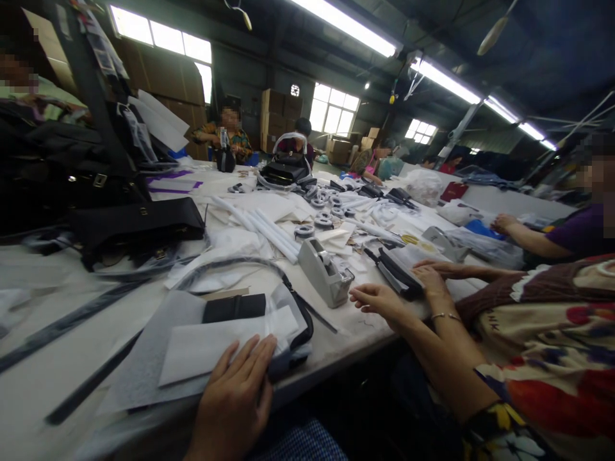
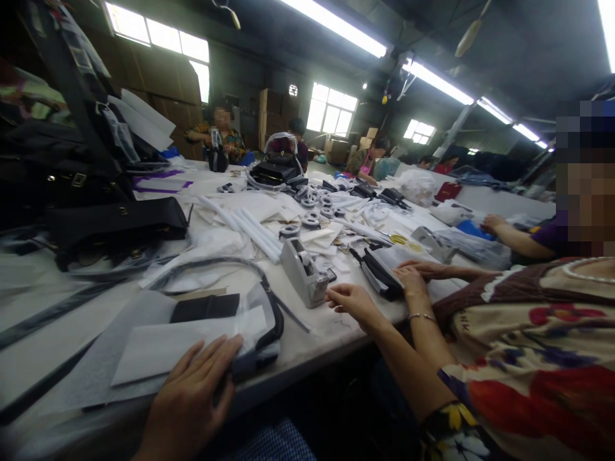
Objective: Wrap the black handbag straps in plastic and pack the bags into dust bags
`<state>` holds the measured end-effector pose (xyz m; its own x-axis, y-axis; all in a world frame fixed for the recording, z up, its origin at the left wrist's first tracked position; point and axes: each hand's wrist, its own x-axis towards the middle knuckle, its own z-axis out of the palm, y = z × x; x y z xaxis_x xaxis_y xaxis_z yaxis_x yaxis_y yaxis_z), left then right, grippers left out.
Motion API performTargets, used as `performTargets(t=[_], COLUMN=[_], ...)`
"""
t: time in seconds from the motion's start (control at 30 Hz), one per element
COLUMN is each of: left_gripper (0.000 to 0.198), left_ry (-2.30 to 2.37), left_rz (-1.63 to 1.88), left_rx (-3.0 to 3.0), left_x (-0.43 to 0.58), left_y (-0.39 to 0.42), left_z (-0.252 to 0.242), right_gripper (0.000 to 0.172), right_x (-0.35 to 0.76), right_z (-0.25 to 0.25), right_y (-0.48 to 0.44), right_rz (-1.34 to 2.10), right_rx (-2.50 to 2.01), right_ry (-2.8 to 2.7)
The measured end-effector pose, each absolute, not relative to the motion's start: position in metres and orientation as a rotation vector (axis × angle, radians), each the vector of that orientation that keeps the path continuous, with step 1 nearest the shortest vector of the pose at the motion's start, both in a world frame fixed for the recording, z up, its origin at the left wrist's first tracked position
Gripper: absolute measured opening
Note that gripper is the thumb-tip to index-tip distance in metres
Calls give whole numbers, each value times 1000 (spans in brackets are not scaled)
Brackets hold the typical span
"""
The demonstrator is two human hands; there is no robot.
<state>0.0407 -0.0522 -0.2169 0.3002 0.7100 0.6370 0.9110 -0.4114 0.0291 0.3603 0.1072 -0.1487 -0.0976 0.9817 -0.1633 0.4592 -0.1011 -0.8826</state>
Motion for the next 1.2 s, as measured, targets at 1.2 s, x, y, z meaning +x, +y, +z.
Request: performTargets(t=[1.2], left_gripper=[63], left_ry=[-1765], left_rz=[-1097], left_rx=[-2312], left_x=[47], left_y=[-58], left_z=[-210], right_gripper=[16], right_x=[158], right_z=[-94], right_y=[118], right_rz=[366], right_rx=[-323], right_ry=[-3653])
